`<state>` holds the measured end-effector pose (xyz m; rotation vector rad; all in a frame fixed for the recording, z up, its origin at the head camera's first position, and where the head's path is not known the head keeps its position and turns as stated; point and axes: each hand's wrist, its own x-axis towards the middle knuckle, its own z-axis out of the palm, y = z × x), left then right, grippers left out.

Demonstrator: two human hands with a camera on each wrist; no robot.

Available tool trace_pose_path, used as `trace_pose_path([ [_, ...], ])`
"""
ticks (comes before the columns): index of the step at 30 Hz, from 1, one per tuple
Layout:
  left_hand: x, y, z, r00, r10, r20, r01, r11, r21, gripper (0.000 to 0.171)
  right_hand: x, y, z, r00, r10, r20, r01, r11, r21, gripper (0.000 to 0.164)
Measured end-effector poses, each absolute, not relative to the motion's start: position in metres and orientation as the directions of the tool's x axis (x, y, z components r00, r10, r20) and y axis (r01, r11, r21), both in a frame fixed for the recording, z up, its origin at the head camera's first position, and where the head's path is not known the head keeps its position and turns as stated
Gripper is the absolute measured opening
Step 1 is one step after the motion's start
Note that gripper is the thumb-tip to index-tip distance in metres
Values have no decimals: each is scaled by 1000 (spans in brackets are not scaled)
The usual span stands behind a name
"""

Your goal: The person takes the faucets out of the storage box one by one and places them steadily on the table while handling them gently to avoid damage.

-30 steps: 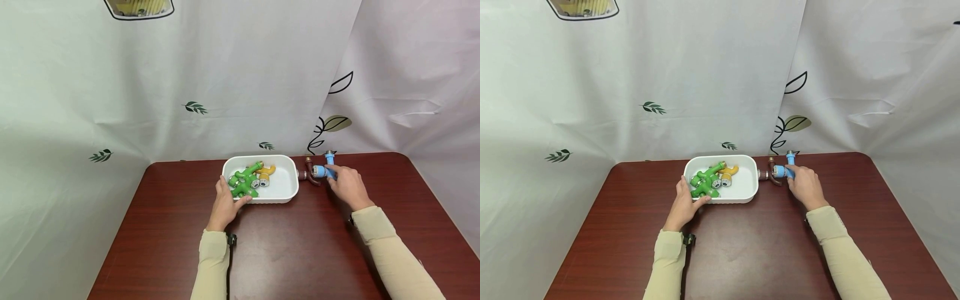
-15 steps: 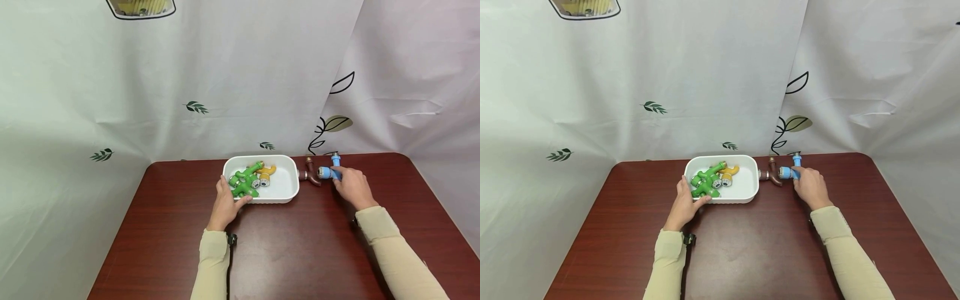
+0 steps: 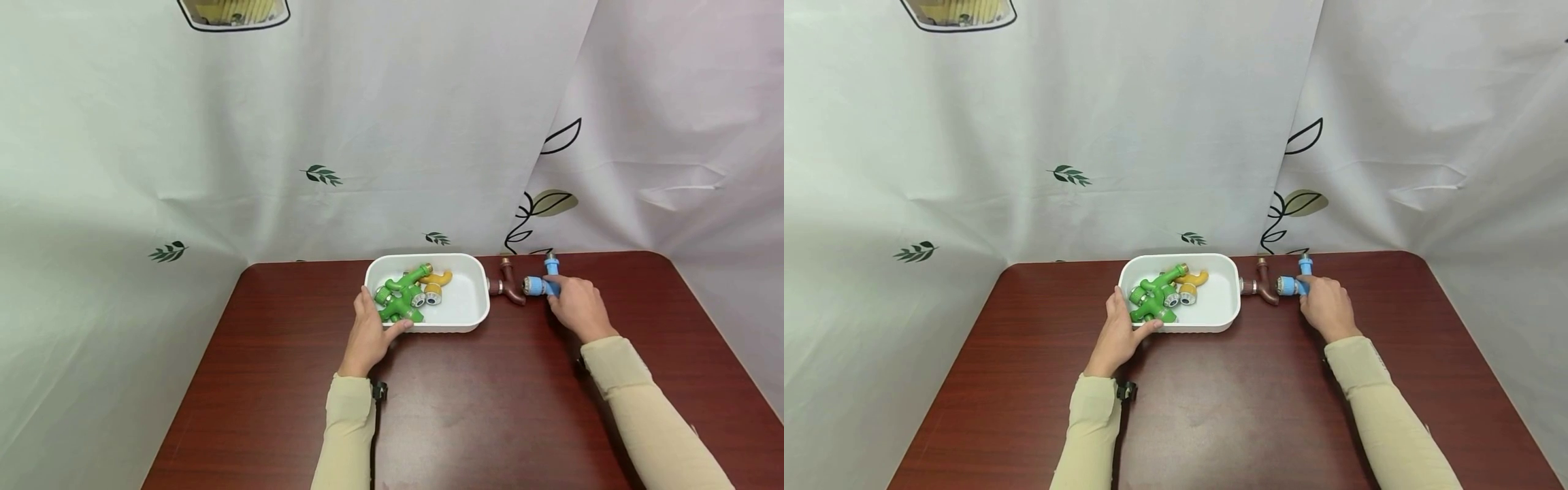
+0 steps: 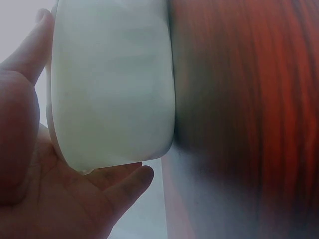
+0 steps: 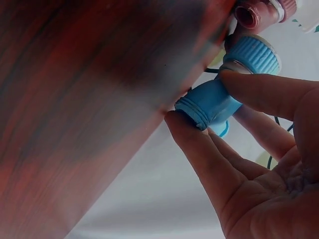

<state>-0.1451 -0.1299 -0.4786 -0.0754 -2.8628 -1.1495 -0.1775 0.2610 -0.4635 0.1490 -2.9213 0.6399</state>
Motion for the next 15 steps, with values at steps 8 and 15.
trace_pose_path([
  [8, -146, -131, -479, -998, 24, 57, 57, 717, 694, 120, -179, 262, -465, -987, -73, 145, -125, 914, -386, 39],
  [15, -145, -131, -480, -998, 21, 55, 53, 712, 700, 120, -181, 262, -467, -991, -73, 116, -112, 917, -383, 40],
])
